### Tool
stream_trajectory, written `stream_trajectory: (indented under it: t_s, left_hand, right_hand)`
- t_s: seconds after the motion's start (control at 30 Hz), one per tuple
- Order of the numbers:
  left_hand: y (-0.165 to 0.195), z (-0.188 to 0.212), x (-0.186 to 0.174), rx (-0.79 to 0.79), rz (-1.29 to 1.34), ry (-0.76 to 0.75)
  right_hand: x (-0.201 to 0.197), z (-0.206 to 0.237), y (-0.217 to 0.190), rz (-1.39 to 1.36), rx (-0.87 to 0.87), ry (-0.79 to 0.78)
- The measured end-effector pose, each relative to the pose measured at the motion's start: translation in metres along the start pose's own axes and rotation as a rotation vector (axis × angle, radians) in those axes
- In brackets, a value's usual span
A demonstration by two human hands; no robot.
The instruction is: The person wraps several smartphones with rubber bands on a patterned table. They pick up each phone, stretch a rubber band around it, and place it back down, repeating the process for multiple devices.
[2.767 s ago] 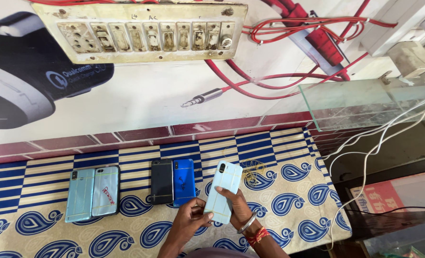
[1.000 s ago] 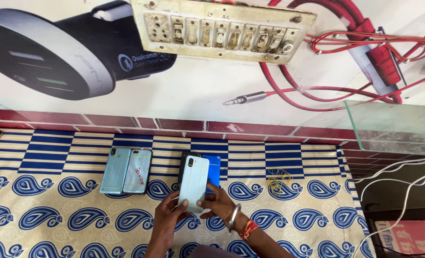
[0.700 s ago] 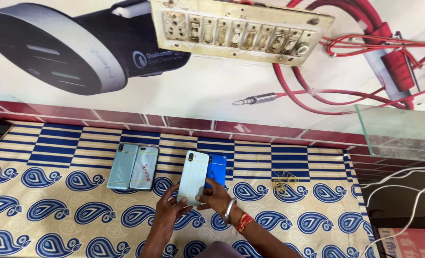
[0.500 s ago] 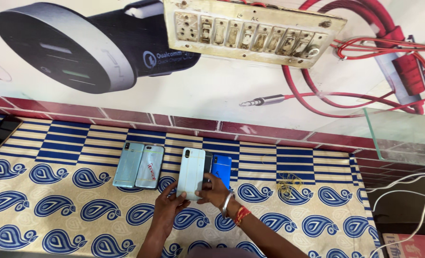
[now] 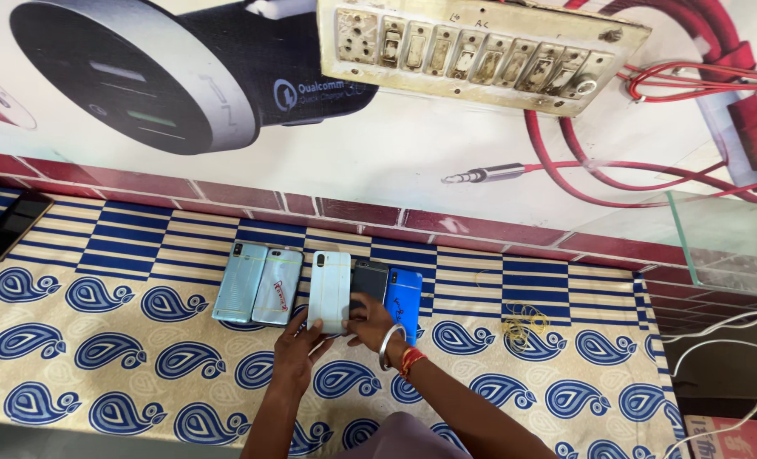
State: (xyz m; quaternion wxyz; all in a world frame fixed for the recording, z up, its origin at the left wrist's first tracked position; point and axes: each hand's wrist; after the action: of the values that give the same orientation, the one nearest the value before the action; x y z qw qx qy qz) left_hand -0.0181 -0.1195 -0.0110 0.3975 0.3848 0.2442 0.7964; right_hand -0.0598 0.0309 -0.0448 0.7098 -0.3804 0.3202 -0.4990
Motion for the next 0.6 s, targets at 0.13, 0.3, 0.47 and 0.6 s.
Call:
stream_trajectory:
  t_s: [0.13,0.3,0.47,0.6]
  left_hand:
    - [0.004,-0.003,-0.004,-0.011,0.089,0.082]
    - [0.005,-0.008,-0.006,-0.007,0.231,0.099]
    - [0.006,-0.01,-0.009,-0.006,0.315,0.12]
    - [0.008,-0.013,-0.014,-0.043,0.341,0.089]
  right_hand:
    - [0.01,0.001,-0.008,0.024,0.042,0.02]
    - [0.021,-0.004,-0.01,0.046,0.056,0.051]
    - [0.034,-0.012,-0.008,0.03,0.076,0.109]
    - [0.039,-0.016,-0.011,0.092,0.117,0.13]
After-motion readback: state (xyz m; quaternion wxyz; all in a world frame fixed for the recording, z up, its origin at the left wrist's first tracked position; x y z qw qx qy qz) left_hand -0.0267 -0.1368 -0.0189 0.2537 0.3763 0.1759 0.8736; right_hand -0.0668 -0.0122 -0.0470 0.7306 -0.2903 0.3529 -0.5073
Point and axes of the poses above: each hand's wrist, its own z-axis away from the middle knuckle, its own x-axis out of the palm, y = z × x
